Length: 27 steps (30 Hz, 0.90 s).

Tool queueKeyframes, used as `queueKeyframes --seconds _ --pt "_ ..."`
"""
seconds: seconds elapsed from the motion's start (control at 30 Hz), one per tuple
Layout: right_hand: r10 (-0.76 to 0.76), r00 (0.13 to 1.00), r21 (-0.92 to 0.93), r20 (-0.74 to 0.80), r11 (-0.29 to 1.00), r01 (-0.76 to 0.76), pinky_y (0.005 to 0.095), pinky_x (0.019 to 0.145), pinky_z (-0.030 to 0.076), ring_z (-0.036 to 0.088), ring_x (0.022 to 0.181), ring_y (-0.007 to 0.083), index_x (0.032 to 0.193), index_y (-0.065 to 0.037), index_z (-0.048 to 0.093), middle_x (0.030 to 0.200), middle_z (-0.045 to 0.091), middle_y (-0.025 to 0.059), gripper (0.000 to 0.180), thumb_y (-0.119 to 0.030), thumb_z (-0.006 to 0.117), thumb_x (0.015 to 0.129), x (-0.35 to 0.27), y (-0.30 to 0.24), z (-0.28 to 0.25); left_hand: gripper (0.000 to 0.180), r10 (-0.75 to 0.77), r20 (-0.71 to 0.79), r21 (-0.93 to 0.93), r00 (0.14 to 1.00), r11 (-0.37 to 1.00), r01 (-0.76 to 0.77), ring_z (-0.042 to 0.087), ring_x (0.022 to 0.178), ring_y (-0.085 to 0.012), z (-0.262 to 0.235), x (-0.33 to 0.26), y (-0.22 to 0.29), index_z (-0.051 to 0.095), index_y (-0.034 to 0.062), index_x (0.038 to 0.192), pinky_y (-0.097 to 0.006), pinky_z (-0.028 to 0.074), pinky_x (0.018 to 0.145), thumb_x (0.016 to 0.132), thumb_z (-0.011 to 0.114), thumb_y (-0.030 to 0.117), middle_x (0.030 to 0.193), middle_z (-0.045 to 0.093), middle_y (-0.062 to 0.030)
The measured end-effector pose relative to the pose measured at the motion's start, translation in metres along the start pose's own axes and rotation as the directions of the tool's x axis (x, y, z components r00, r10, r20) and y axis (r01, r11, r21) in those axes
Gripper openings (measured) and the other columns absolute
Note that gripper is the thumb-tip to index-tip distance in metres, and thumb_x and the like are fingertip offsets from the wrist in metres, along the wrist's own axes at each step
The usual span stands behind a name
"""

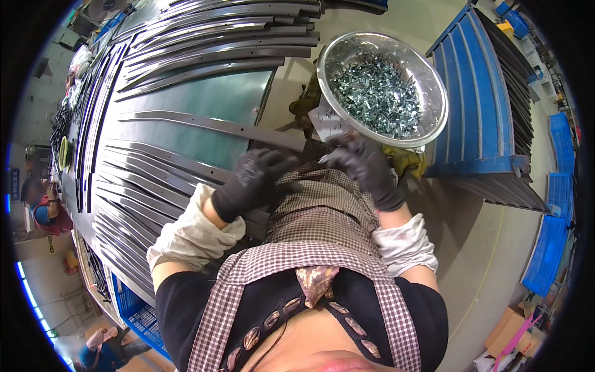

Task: The person repeatedly picks up long, curved metal frame pieces from a stack on a green workbench. They insert small metallic fasteners from a nearby bowl into holes along the frame, then place the assembled piece into a blue crate. The process is repeated continuously throughout the clip.

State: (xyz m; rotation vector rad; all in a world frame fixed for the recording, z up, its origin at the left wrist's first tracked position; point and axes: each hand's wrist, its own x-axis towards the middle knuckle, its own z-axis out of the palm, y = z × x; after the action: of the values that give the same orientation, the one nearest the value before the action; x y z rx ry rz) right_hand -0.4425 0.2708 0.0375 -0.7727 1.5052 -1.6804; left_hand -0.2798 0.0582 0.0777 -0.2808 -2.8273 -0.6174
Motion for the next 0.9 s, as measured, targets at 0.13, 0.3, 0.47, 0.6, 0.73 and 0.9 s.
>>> queueKeyframes --seconds 0.13,0.3,0.47,0.6,0.73,0.9 --pt "0.147 0.973 0.242 0.178 0.952 -0.188 0.0217 0.075 0.049 0.058 0.081 0.0050 0.124 0.001 0.061 0.097 0.070 0.0047 0.035 -0.017 0.068 0.094 -0.009 0.014 0.041 0.022 0.001 0.100 -0.094 0.995 0.996 0.008 0.063 0.068 -0.0305 0.017 -0.006 0.008 0.070 0.0085 0.098 -0.040 0.049 0.057 0.088 0.071 0.028 0.082 0.065 -0.0103" --pt "-0.086 0.978 -0.068 0.191 0.993 0.101 0.0312 0.090 0.051 0.063 0.095 0.0152 0.130 0.001 0.057 0.109 0.065 0.0073 0.053 -0.022 0.078 0.087 -0.014 0.016 0.047 0.023 -0.290 0.255 -0.441 0.922 0.814 0.378 0.054 0.054 -0.0190 0.019 -0.018 -0.001 0.068 0.0014 0.087 -0.035 0.042 0.052 0.095 0.065 0.022 0.063 0.059 -0.0064" --pt "-0.169 0.971 -0.565 0.167 0.791 0.235 0.0386 0.084 0.056 0.068 0.098 0.0314 0.129 -0.004 0.057 0.113 0.065 0.0171 0.063 -0.035 0.081 0.080 -0.015 0.015 0.047 0.025 -0.429 0.455 -0.588 0.781 0.514 0.625 0.053 0.064 -0.0049 0.018 -0.019 -0.004 0.068 -0.0042 0.086 -0.028 0.043 0.056 0.097 0.063 0.017 0.067 0.061 0.0007" --pt "-0.197 0.964 -0.681 0.176 0.683 0.264 0.0388 0.079 0.056 0.068 0.092 0.0330 0.127 -0.006 0.059 0.108 0.066 0.0166 0.062 -0.038 0.081 0.078 -0.017 0.014 0.048 0.023 -0.440 0.360 -0.664 0.823 0.499 0.557 0.043 0.055 -0.0094 0.036 -0.028 -0.011 0.067 -0.0059 0.085 -0.031 0.041 0.052 0.093 0.063 0.015 0.057 0.051 -0.0039" --pt "-0.216 0.964 -0.714 0.158 0.649 0.262 0.0390 0.077 0.056 0.069 0.089 0.0326 0.126 -0.006 0.060 0.105 0.067 0.0155 0.058 -0.037 0.080 0.081 -0.018 0.017 0.048 0.022 -0.421 0.358 -0.555 0.833 0.621 0.553 0.051 0.053 -0.0163 0.037 -0.024 -0.018 0.068 -0.0038 0.088 -0.033 0.044 0.053 0.092 0.066 0.018 0.061 0.057 -0.0087" --pt "-0.251 0.964 -0.781 0.089 0.583 0.224 0.0437 0.077 0.054 0.068 0.092 0.0359 0.127 -0.005 0.059 0.106 0.068 0.0190 0.052 -0.039 0.071 0.089 0.003 0.042 0.017 0.032 -0.246 0.009 -0.142 0.969 0.959 0.244 0.068 0.090 -0.0296 0.004 -0.001 -0.038 0.071 0.0055 0.110 -0.039 0.051 0.082 0.086 0.075 0.027 0.100 0.071 -0.0121"
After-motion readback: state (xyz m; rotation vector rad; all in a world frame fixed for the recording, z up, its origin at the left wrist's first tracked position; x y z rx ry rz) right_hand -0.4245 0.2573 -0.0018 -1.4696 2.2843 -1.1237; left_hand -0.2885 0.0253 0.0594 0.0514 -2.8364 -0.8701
